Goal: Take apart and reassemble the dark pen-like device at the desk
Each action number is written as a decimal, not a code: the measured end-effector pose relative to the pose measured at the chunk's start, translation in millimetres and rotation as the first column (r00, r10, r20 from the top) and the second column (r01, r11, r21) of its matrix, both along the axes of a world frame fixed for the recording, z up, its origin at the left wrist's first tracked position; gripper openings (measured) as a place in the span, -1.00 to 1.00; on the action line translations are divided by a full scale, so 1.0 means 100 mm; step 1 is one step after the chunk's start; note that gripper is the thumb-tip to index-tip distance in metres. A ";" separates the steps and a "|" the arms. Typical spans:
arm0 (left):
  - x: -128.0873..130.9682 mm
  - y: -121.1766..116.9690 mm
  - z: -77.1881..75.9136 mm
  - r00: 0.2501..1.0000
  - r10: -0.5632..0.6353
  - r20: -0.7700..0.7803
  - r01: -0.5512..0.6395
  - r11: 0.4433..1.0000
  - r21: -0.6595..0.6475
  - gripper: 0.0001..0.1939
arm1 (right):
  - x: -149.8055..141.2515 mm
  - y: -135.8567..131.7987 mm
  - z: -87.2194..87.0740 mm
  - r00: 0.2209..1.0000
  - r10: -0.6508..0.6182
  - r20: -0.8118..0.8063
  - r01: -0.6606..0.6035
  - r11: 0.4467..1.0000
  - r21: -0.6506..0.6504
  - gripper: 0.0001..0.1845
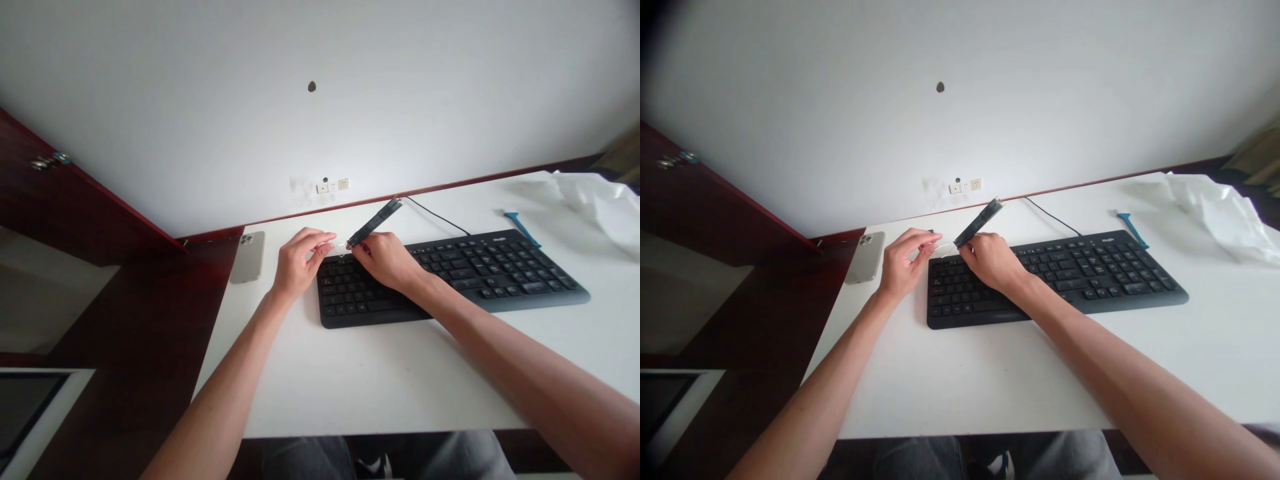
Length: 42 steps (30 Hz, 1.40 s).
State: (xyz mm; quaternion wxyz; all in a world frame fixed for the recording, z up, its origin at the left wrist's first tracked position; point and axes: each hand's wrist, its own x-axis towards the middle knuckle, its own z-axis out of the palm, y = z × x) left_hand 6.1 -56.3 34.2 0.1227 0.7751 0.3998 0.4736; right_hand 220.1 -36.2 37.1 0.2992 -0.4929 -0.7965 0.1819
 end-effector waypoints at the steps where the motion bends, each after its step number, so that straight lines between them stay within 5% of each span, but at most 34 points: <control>1: 0.00 -0.01 0.01 1.000 0.000 -0.008 0.000 1.000 0.000 -0.77 | 0.01 0.00 0.02 1.000 -0.003 0.012 0.003 1.000 -0.008 -0.64; 7: 0.02 -0.05 0.03 0.997 -0.076 0.016 0.077 0.989 -0.124 -0.66 | 0.02 -0.04 0.10 0.999 0.050 -0.008 -0.050 0.996 -0.078 -0.67; 14: -0.01 0.00 -0.02 0.957 -0.204 0.206 0.273 0.876 -0.398 -0.43 | 0.00 -0.06 0.10 0.990 0.054 0.132 -0.047 0.998 -0.049 -0.63; 18: 0.01 0.05 -0.07 0.956 -0.146 0.256 0.236 0.899 -0.369 -0.68 | -0.05 -0.10 0.06 0.953 0.100 0.287 -0.104 0.995 -0.002 -0.59; 22: 0.03 0.04 -0.04 0.953 -0.005 0.302 0.097 0.952 -0.291 -0.60 | -0.10 -0.16 0.11 0.915 0.104 0.389 -0.128 0.991 0.035 -0.54; 28: 0.08 0.02 0.02 0.907 0.023 0.420 0.140 0.925 -0.353 -0.57 | -0.21 -0.25 0.17 0.889 0.150 0.432 -0.210 0.973 0.094 -0.62; 31: 0.06 0.03 0.01 0.890 0.081 0.448 0.167 0.857 -0.487 -0.54 | -0.26 -0.28 0.15 0.872 0.184 0.453 -0.245 0.966 0.079 -0.65; 37: -0.02 0.04 0.02 0.829 0.117 0.547 0.379 0.600 -0.704 -0.60 | -0.28 -0.29 0.12 0.848 0.152 0.508 -0.240 0.964 0.111 -0.63; 42: -0.02 0.06 0.03 0.611 0.173 0.773 0.544 0.617 -0.568 -0.66 | -0.28 -0.27 0.08 0.885 0.102 0.454 -0.193 0.969 0.157 -0.71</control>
